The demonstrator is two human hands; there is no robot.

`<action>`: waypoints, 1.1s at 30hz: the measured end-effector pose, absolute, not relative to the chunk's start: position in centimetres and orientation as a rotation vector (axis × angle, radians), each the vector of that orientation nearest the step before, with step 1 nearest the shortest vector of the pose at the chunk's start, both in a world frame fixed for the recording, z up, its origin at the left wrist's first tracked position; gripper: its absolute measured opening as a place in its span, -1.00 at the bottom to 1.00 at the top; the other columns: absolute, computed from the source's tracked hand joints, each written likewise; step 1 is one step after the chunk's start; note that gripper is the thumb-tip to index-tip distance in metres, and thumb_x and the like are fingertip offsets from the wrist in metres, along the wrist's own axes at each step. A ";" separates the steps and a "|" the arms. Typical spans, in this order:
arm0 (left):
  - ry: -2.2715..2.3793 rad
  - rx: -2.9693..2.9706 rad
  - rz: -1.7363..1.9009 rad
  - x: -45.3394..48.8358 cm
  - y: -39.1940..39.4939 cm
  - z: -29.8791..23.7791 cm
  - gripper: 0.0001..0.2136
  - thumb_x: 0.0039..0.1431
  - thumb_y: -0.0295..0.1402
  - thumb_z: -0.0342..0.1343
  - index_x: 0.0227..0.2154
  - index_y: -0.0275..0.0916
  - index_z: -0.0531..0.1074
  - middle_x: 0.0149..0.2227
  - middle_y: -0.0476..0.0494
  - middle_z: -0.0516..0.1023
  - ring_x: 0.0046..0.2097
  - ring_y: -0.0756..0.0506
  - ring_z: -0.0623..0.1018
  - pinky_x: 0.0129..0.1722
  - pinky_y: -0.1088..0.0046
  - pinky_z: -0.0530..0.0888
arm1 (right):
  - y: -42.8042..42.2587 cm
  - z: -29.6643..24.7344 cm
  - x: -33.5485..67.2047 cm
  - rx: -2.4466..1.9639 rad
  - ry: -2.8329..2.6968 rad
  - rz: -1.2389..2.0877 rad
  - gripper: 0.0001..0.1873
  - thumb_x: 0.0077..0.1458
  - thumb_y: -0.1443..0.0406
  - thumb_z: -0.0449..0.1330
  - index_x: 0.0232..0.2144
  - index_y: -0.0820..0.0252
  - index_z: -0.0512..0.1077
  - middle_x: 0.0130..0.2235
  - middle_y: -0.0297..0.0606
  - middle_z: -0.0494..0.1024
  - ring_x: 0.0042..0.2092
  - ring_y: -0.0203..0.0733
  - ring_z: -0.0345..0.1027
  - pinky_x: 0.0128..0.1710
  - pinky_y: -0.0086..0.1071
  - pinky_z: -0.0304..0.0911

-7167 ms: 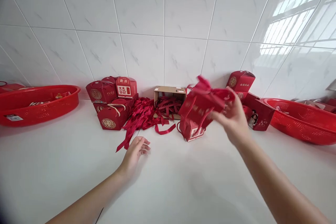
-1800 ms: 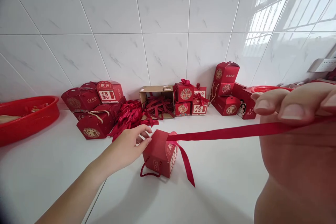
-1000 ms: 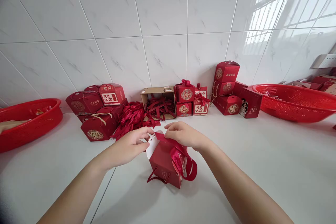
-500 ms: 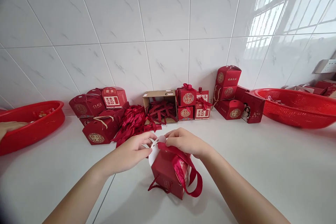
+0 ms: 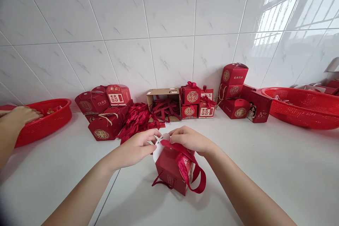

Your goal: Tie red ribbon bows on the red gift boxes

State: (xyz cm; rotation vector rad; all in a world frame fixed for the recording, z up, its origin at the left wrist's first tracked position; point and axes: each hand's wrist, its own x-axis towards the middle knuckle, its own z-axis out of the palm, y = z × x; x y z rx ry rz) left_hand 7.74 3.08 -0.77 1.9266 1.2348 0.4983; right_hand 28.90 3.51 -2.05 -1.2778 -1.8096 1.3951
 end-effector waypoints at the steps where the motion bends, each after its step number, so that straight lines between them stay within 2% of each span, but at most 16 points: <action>1: 1.228 1.928 0.497 7.8 3.0 -0.7 -0.65 0.07 -0.35 -0.02 -0.06 -0.10 0.42 -0.15 -0.13 0.55 -0.34 -0.08 0.50 -0.45 0.47 0.37 | 3.5 -2.0 28.9 -1.277 -1.813 1.396 -0.75 -0.01 0.17 0.11 -0.57 0.21 0.44 -0.45 -0.28 0.49 -0.32 -0.18 0.36 -0.40 -0.41 0.22; 8: 1.209 1.916 0.522 8.1 2.8 -0.4 -0.66 0.03 -0.36 0.00 -0.08 -0.15 0.43 -0.21 -0.11 0.56 -0.32 -0.09 0.51 -0.37 0.43 0.40 | 3.3 -1.8 28.9 -1.236 -1.804 1.472 -0.77 -0.03 0.18 0.12 -0.51 0.20 0.47 -0.42 -0.29 0.49 -0.38 -0.22 0.33 -0.45 -0.42 0.19; 13: 1.252 1.929 0.470 8.2 2.8 -0.4 -0.65 0.08 -0.34 -0.02 -0.05 -0.11 0.40 -0.17 -0.10 0.54 -0.33 -0.08 0.49 -0.45 0.46 0.34 | 3.4 -2.0 29.0 -1.198 -1.769 1.477 -0.79 -0.05 0.18 0.14 -0.50 0.22 0.46 -0.42 -0.29 0.48 -0.47 -0.29 0.24 -0.51 -0.43 0.12; 21: 1.246 1.935 0.407 8.2 3.0 -0.5 -0.64 0.11 -0.29 -0.03 -0.01 -0.13 0.35 -0.10 -0.15 0.51 -0.21 -0.12 0.51 -0.35 0.45 0.37 | 3.8 -2.7 29.1 -1.311 -1.817 1.384 -0.67 -0.10 0.15 0.16 -0.71 0.22 0.23 -0.55 -0.34 0.36 -0.57 -0.41 0.00 -0.61 -0.44 -0.11; 23: 1.247 1.938 0.407 8.2 3.0 -0.5 -0.65 0.12 -0.31 -0.03 -0.01 -0.11 0.35 -0.09 -0.14 0.51 -0.19 -0.13 0.51 -0.34 0.45 0.38 | 3.8 -2.7 29.0 -1.310 -1.824 1.382 -0.68 -0.10 0.16 0.15 -0.70 0.22 0.24 -0.55 -0.34 0.36 -0.57 -0.40 0.00 -0.60 -0.44 -0.10; 27: 1.236 1.921 0.408 8.2 2.8 -0.5 -0.71 0.13 -0.26 0.00 -0.06 -0.08 0.36 -0.13 -0.08 0.52 -0.25 -0.09 0.53 -0.35 0.45 0.39 | 3.7 -2.6 28.9 -1.215 -1.853 1.391 -0.75 -0.07 0.18 0.13 -0.64 0.22 0.33 -0.51 -0.33 0.40 -0.48 -0.32 0.16 -0.50 -0.43 0.06; 31: 1.218 1.879 0.436 8.7 2.9 -0.6 -0.71 0.20 -0.09 -0.09 -0.22 -0.16 0.38 -0.25 -0.07 0.53 -0.34 -0.08 0.55 -0.33 0.41 0.43 | 3.5 -2.5 28.8 -1.120 -1.885 1.441 -0.81 0.00 0.24 0.09 -0.55 0.22 0.37 -0.35 -0.31 0.47 -0.40 -0.31 0.21 -0.40 -0.43 0.14; 33: 1.209 1.903 0.423 9.0 3.1 -0.8 -0.71 0.21 -0.11 -0.12 -0.32 -0.20 0.38 -0.31 -0.06 0.51 -0.37 -0.06 0.55 -0.36 0.43 0.44 | 3.5 -2.6 28.8 -1.111 -1.898 1.429 -0.82 0.01 0.26 0.08 -0.54 0.23 0.38 -0.30 -0.31 0.48 -0.37 -0.31 0.23 -0.37 -0.43 0.16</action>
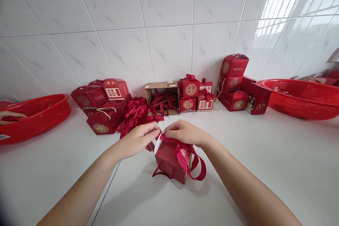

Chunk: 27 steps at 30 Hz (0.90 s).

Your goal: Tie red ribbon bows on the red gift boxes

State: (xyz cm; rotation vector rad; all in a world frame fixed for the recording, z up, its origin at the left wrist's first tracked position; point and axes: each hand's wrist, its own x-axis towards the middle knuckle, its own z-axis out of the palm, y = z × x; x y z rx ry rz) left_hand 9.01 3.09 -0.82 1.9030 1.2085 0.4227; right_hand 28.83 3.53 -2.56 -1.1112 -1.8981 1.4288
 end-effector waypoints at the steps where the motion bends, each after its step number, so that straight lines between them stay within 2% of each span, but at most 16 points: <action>1: 1.220 1.936 0.408 9.1 3.3 -1.0 -0.74 0.20 -0.15 -0.11 -0.36 -0.20 0.37 -0.34 -0.04 0.51 -0.38 -0.06 0.55 -0.37 0.44 0.43 | 3.5 -2.6 28.8 -1.115 -1.905 1.421 -0.81 0.01 0.26 0.08 -0.54 0.23 0.38 -0.29 -0.31 0.49 -0.36 -0.31 0.25 -0.36 -0.42 0.18; 5: 1.470 2.070 0.356 8.6 4.9 -2.1 -0.85 0.08 -0.27 0.00 -0.50 -0.20 0.38 -0.41 -0.08 0.53 -0.32 -0.14 0.57 -0.35 0.40 0.42 | 3.7 -2.4 28.7 -1.240 -1.927 1.275 -0.75 0.04 0.16 0.12 -0.51 0.21 0.46 -0.25 -0.28 0.53 -0.30 -0.23 0.33 -0.32 -0.40 0.23; 7: 1.657 2.063 0.366 7.7 6.0 -3.0 -0.89 -0.06 -0.34 0.12 -0.60 -0.22 0.35 -0.42 -0.20 0.54 -0.23 -0.28 0.56 -0.27 0.26 0.40 | 3.4 -2.0 29.1 -1.359 -1.907 1.067 -0.72 0.04 0.09 0.15 -0.42 0.17 0.50 -0.19 -0.26 0.52 -0.23 -0.19 0.35 -0.28 -0.39 0.24; 9: 1.794 2.026 0.404 6.7 7.2 -3.8 -0.84 -0.19 -0.40 0.19 -0.68 -0.24 0.29 -0.42 -0.34 0.52 -0.14 -0.43 0.51 -0.19 0.10 0.36 | 2.8 -1.5 30.1 -1.439 -1.881 0.865 -0.70 0.06 0.05 0.15 -0.35 0.12 0.50 -0.17 -0.27 0.51 -0.18 -0.17 0.35 -0.26 -0.39 0.23; 12: 1.818 2.015 0.529 6.1 8.2 -4.4 -0.81 -0.14 -0.33 0.18 -0.65 -0.24 0.28 -0.31 -0.43 0.49 -0.03 -0.49 0.43 -0.10 -0.03 0.30 | 0.6 -1.2 32.4 -1.614 -1.871 0.681 -0.63 0.12 0.00 0.06 -0.48 0.15 0.40 -0.36 -0.28 0.49 -0.33 -0.22 0.31 -0.40 -0.39 0.16; 14: 1.669 2.047 0.647 6.8 8.2 -4.4 -0.80 0.04 -0.19 0.08 -0.51 -0.23 0.33 -0.22 -0.35 0.48 -0.02 -0.38 0.42 -0.04 0.04 0.30 | -1.1 -1.8 33.8 -1.762 -1.884 0.637 -0.55 0.13 -0.04 0.03 -0.56 0.17 0.31 -0.46 -0.28 0.43 -0.42 -0.23 0.26 -0.47 -0.38 0.11; 17: 1.369 2.027 0.783 9.0 7.3 -4.7 -0.65 0.23 -0.02 -0.24 -0.33 -0.17 0.29 -0.21 -0.14 0.45 -0.10 -0.16 0.46 -0.09 0.30 0.38 | -3.0 -3.9 34.8 -1.779 -1.888 0.735 -0.56 0.08 -0.09 0.08 -0.46 0.15 0.35 -0.34 -0.24 0.49 -0.31 -0.15 0.33 -0.37 -0.33 0.18; 19: 1.240 1.970 0.821 10.5 6.2 -5.5 -0.59 0.25 0.03 -0.35 -0.36 -0.17 0.22 -0.29 -0.07 0.40 -0.22 -0.08 0.45 -0.20 0.40 0.41 | -3.2 -5.8 34.6 -1.661 -1.824 0.877 -0.58 0.08 -0.10 0.09 -0.39 0.14 0.36 -0.28 -0.23 0.49 -0.24 -0.14 0.34 -0.31 -0.33 0.20; 22: 1.165 1.895 0.829 11.5 4.3 -6.9 -0.61 0.24 0.06 -0.31 -0.43 -0.16 0.11 -0.43 0.04 0.26 -0.38 -0.02 0.35 -0.33 0.46 0.37 | -2.4 -8.3 33.5 -1.448 -1.658 1.103 -0.59 0.08 -0.07 0.12 -0.39 0.15 0.30 -0.33 -0.27 0.45 -0.32 -0.22 0.31 -0.37 -0.37 0.16; 27: 1.223 1.791 0.802 9.6 0.8 -7.6 -0.62 0.24 0.07 -0.23 -0.44 -0.15 0.06 -0.50 0.11 0.14 -0.44 0.00 0.23 -0.41 0.46 0.25 | -1.6 -9.3 31.7 -1.154 -1.536 1.389 -0.57 -0.02 -0.03 0.25 -0.37 0.16 0.23 -0.34 -0.34 0.38 -0.35 -0.30 0.26 -0.38 -0.42 0.15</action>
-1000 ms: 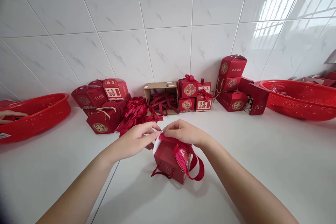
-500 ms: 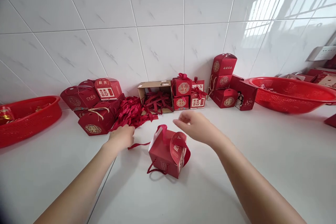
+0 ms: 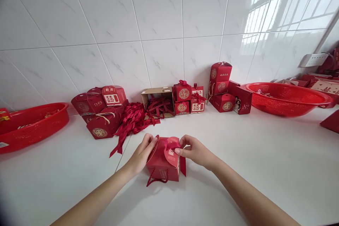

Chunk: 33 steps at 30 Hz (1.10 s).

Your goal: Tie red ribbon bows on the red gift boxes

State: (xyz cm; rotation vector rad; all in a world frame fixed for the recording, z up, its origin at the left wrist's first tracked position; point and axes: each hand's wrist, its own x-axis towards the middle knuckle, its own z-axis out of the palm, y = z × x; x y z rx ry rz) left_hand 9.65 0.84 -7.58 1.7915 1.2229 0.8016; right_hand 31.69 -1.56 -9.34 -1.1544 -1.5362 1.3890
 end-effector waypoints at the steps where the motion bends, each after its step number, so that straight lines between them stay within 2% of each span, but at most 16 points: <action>1: 1.246 1.765 0.773 9.0 0.2 -7.5 -0.62 0.23 0.07 -0.20 -0.44 -0.16 0.07 -0.50 0.11 0.15 -0.44 0.00 0.23 -0.41 0.46 0.24 | -1.7 -9.2 31.4 -1.113 -1.549 1.453 -0.56 -0.03 -0.02 0.27 -0.37 0.16 0.23 -0.38 -0.37 0.36 -0.39 -0.33 0.22 -0.41 -0.44 0.12; 5: 1.291 1.664 0.654 6.1 -1.9 -6.5 -0.59 0.17 0.08 -0.09 -0.51 -0.19 0.14 -0.51 0.09 0.18 -0.44 0.01 0.21 -0.42 0.48 0.18 | -2.1 -8.8 30.8 -1.041 -1.686 1.570 -0.54 -0.10 -0.02 0.32 -0.43 0.19 0.25 -0.54 -0.48 0.18 -0.52 -0.42 -0.03 -0.54 -0.49 -0.08; 9: 1.277 1.576 0.548 3.7 -3.0 -5.2 -0.53 0.12 0.05 0.00 -0.63 -0.21 0.08 -0.57 0.10 0.04 -0.50 0.04 0.07 -0.48 0.46 0.06 | -2.3 -8.7 31.4 -1.015 -1.839 1.567 -0.45 -0.08 -0.15 0.22 -0.56 0.21 0.24 -0.56 -0.45 0.17 -0.56 -0.43 -0.07 -0.62 -0.50 -0.12; 11: 1.235 1.536 0.571 3.0 -3.2 -4.7 -0.54 0.10 0.00 0.07 -0.65 -0.22 0.08 -0.57 0.10 0.04 -0.49 0.03 0.10 -0.46 0.46 0.09 | -2.4 -8.3 31.9 -1.053 -1.834 1.500 -0.41 0.03 -0.19 0.07 -0.58 0.22 0.25 -0.53 -0.38 0.23 -0.52 -0.39 0.02 -0.61 -0.49 -0.04; 13: 1.208 1.503 0.633 2.6 -3.2 -4.3 -0.59 0.08 -0.06 0.11 -0.64 -0.23 0.15 -0.55 0.08 0.13 -0.44 0.01 0.20 -0.39 0.47 0.17 | -2.6 -7.6 32.5 -1.120 -1.812 1.377 -0.41 0.14 -0.16 -0.04 -0.57 0.22 0.29 -0.47 -0.30 0.33 -0.42 -0.31 0.15 -0.49 -0.45 0.13; 15: 1.206 1.472 0.661 2.4 -3.0 -3.9 -0.64 0.09 -0.09 0.11 -0.62 -0.24 0.23 -0.52 0.05 0.24 -0.40 0.00 0.28 -0.33 0.46 0.23 | -2.8 -6.9 33.2 -1.189 -1.779 1.249 -0.44 0.17 -0.12 -0.04 -0.55 0.21 0.32 -0.44 -0.27 0.37 -0.35 -0.26 0.22 -0.37 -0.40 0.23; 18: 1.234 1.521 0.593 2.2 -2.4 -3.8 -0.66 0.10 -0.09 0.08 -0.61 -0.24 0.28 -0.51 0.02 0.31 -0.38 -0.03 0.36 -0.31 0.44 0.27 | -3.3 -6.7 34.6 -1.253 -1.771 1.074 -0.50 0.14 -0.09 0.04 -0.55 0.19 0.34 -0.44 -0.28 0.34 -0.35 -0.23 0.23 -0.32 -0.33 0.27; 20: 1.327 1.610 0.529 1.9 -2.1 -4.2 -0.69 0.08 -0.09 0.08 -0.56 -0.23 0.31 -0.46 -0.01 0.38 -0.35 -0.06 0.40 -0.31 0.43 0.30 | -3.7 -7.2 35.4 -1.324 -1.812 0.910 -0.54 0.14 -0.06 0.07 -0.53 0.16 0.38 -0.32 -0.21 0.40 -0.30 -0.19 0.26 -0.29 -0.30 0.28; 22: 1.528 1.727 0.596 1.4 -2.1 -5.0 -0.75 0.05 -0.11 0.09 -0.44 -0.21 0.34 -0.31 -0.07 0.45 -0.24 -0.12 0.44 -0.27 0.41 0.33 | -4.4 -8.0 35.8 -1.442 -1.803 0.670 -0.61 0.11 -0.06 0.09 -0.39 0.10 0.45 -0.09 -0.13 0.39 -0.13 -0.05 0.28 -0.29 -0.27 0.30; 24: 1.726 1.846 0.696 1.0 -2.7 -5.9 -0.78 0.08 -0.14 0.05 -0.34 -0.19 0.35 -0.23 -0.11 0.47 -0.18 -0.15 0.44 -0.24 0.38 0.34 | -5.3 -8.6 35.6 -1.541 -1.736 0.470 -0.62 0.09 -0.07 0.10 -0.25 0.05 0.44 0.01 -0.09 0.34 -0.03 0.05 0.23 -0.36 -0.28 0.30; 26: 1.729 1.931 0.607 0.9 -3.9 -6.5 -0.77 0.15 -0.15 -0.05 -0.35 -0.19 0.38 -0.30 -0.10 0.49 -0.25 -0.14 0.45 -0.28 0.39 0.33 | -6.3 -8.7 34.8 -1.567 -1.785 0.463 -0.63 0.15 -0.04 0.04 -0.31 0.08 0.42 -0.16 -0.08 0.41 -0.16 -0.02 0.29 -0.43 -0.30 0.26; 28: 1.560 1.957 0.372 1.2 -5.3 -6.8 -0.71 0.20 -0.16 -0.13 -0.38 -0.18 0.43 -0.39 -0.08 0.51 -0.34 -0.12 0.46 -0.33 0.41 0.33 | -7.2 -8.5 33.6 -1.493 -2.019 0.642 -0.59 0.24 0.03 -0.07 -0.47 0.12 0.38 -0.38 -0.17 0.42 -0.37 -0.15 0.26 -0.44 -0.31 0.18; 29: 1.486 1.960 0.269 1.4 -6.0 -6.8 -0.70 0.21 -0.16 -0.14 -0.34 -0.17 0.45 -0.40 -0.07 0.52 -0.35 -0.12 0.47 -0.34 0.41 0.32 | -7.5 -8.3 33.0 -1.428 -2.159 0.735 -0.57 0.27 0.07 -0.10 -0.50 0.13 0.36 -0.43 -0.20 0.42 -0.41 -0.18 0.24 -0.42 -0.31 0.16; 31: 1.468 1.989 0.135 1.9 -7.1 -6.6 -0.72 0.19 -0.18 -0.11 -0.21 -0.13 0.45 -0.39 -0.08 0.53 -0.33 -0.16 0.49 -0.36 0.42 0.30 | -7.9 -8.3 31.9 -1.322 -2.370 0.828 -0.58 0.29 0.13 -0.14 -0.47 0.11 0.38 -0.41 -0.23 0.46 -0.40 -0.18 0.27 -0.38 -0.31 0.12; 33: 1.603 2.024 0.061 2.2 -7.9 -6.2 -0.73 0.15 -0.19 -0.08 -0.21 -0.12 0.44 -0.41 -0.10 0.53 -0.34 -0.19 0.50 -0.39 0.41 0.27 | -8.0 -8.9 31.2 -1.304 -2.430 0.844 -0.63 0.29 0.14 -0.16 -0.32 0.04 0.41 -0.34 -0.24 0.49 -0.36 -0.15 0.31 -0.37 -0.32 0.10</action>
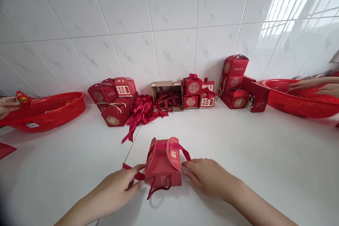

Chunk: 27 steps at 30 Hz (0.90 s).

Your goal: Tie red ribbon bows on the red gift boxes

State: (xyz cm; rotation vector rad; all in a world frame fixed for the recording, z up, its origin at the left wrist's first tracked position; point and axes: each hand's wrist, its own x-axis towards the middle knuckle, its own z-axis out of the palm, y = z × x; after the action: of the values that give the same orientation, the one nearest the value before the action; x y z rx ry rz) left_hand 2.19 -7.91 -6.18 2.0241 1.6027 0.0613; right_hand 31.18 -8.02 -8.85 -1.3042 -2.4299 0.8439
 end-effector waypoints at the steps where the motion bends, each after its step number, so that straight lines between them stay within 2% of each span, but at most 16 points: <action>1: 1.687 2.038 0.038 2.3 -8.3 -5.9 -0.75 0.14 -0.18 -0.08 -0.28 -0.13 0.45 -0.43 -0.12 0.52 -0.36 -0.20 0.49 -0.41 0.40 0.25 | -8.0 -9.3 31.0 -1.331 -2.411 0.855 -0.65 0.29 0.12 -0.16 -0.23 0.01 0.40 -0.34 -0.25 0.49 -0.37 -0.15 0.31 -0.38 -0.32 0.10; 3: 1.807 2.061 0.024 2.3 -8.9 -5.3 -0.72 0.15 -0.15 -0.09 -0.50 -0.15 0.42 -0.50 -0.13 0.50 -0.42 -0.19 0.47 -0.44 0.40 0.21 | -8.0 -10.3 31.0 -1.400 -2.319 0.897 -0.63 0.28 0.07 -0.14 -0.06 -0.05 0.36 -0.40 -0.27 0.47 -0.41 -0.16 0.30 -0.41 -0.34 0.09; 5: 1.789 2.065 0.065 2.2 -9.4 -4.9 -0.67 0.17 -0.13 -0.12 -0.55 -0.14 0.42 -0.52 -0.11 0.50 -0.44 -0.17 0.47 -0.45 0.42 0.22 | -7.9 -11.1 31.1 -1.459 -2.214 0.960 -0.57 0.26 0.02 -0.12 0.08 -0.06 0.27 -0.46 -0.30 0.42 -0.44 -0.17 0.28 -0.43 -0.35 0.09; 9: 1.494 1.959 0.120 2.2 -9.5 -5.4 -0.72 0.21 -0.18 -0.14 -0.25 -0.05 0.47 -0.38 -0.05 0.56 -0.41 -0.12 0.51 -0.37 0.45 0.31 | -7.8 -11.6 30.9 -1.443 -1.958 1.175 -0.49 0.26 -0.03 -0.14 0.16 -0.01 0.13 -0.44 -0.34 0.38 -0.40 -0.19 0.28 -0.41 -0.36 0.16; 12: 1.411 1.797 0.037 2.2 -8.9 -6.7 -0.71 0.23 -0.15 -0.16 -0.09 -0.06 0.36 -0.54 0.01 0.49 -0.48 -0.10 0.49 -0.40 0.45 0.34 | -7.8 -11.2 30.4 -1.330 -1.653 1.298 -0.43 0.24 -0.04 -0.12 0.22 -0.01 -0.01 -0.30 -0.31 0.41 -0.38 -0.23 0.30 -0.38 -0.34 0.23; 14: 1.427 1.697 0.096 2.1 -8.6 -7.4 -0.69 0.25 -0.09 -0.20 -0.10 -0.09 0.29 -0.55 0.04 0.47 -0.53 -0.08 0.46 -0.41 0.44 0.35 | -7.8 -10.8 30.0 -1.253 -1.460 1.294 -0.37 0.22 -0.04 -0.05 0.24 -0.01 -0.08 -0.22 -0.27 0.43 -0.32 -0.20 0.35 -0.34 -0.32 0.27; 18: 1.534 1.656 0.337 2.1 -8.9 -7.6 -0.67 0.25 0.00 -0.23 -0.29 -0.16 0.22 -0.40 -0.02 0.52 -0.54 -0.01 0.43 -0.41 0.45 0.33 | -8.0 -10.2 29.6 -1.146 -1.149 1.251 -0.38 0.17 -0.02 0.07 0.22 -0.07 0.05 -0.08 -0.22 0.45 -0.06 -0.11 0.36 -0.16 -0.26 0.30; 20: 1.536 1.732 0.291 2.5 -9.4 -7.3 -0.64 0.23 0.01 -0.21 -0.41 -0.18 0.26 -0.45 -0.04 0.52 -0.49 -0.05 0.42 -0.45 0.47 0.28 | -8.1 -10.0 29.2 -1.083 -1.041 1.252 -0.40 0.16 -0.01 0.10 0.20 -0.13 0.09 0.01 -0.25 0.42 0.07 -0.07 0.30 -0.04 -0.20 0.28; 23: 1.534 1.831 0.143 3.6 -10.1 -7.2 -0.60 0.24 -0.04 -0.22 -0.57 -0.20 0.21 -0.55 -0.06 0.49 -0.52 -0.04 0.34 -0.49 0.46 0.19 | -8.1 -10.1 28.0 -1.015 -0.936 1.225 -0.44 0.14 0.01 0.14 0.17 -0.18 0.15 0.15 -0.33 0.34 0.22 -0.08 0.14 0.17 -0.15 0.12; 25: 1.539 1.838 0.111 4.2 -10.1 -7.3 -0.61 0.25 -0.08 -0.25 -0.58 -0.19 0.19 -0.58 -0.04 0.45 -0.55 -0.03 0.30 -0.50 0.45 0.16 | -8.1 -10.1 26.9 -0.978 -0.850 1.189 -0.46 0.12 0.02 0.17 0.14 -0.19 0.20 0.21 -0.38 0.28 0.27 -0.11 0.06 0.25 -0.16 0.03; 27: 1.534 1.850 0.164 4.5 -9.7 -7.6 -0.65 0.25 -0.10 -0.23 -0.54 -0.18 0.22 -0.57 -0.02 0.42 -0.53 -0.04 0.31 -0.49 0.45 0.17 | -7.8 -9.9 25.9 -0.943 -0.730 1.172 -0.46 0.11 0.03 0.18 0.13 -0.18 0.22 0.23 -0.41 0.24 0.28 -0.14 0.04 0.27 -0.18 0.02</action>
State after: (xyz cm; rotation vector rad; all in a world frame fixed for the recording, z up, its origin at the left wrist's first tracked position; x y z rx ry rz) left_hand 4.54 -9.69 -7.57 1.8497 1.5344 0.1643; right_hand 25.85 -7.83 -9.92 -0.9426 -0.7300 1.1718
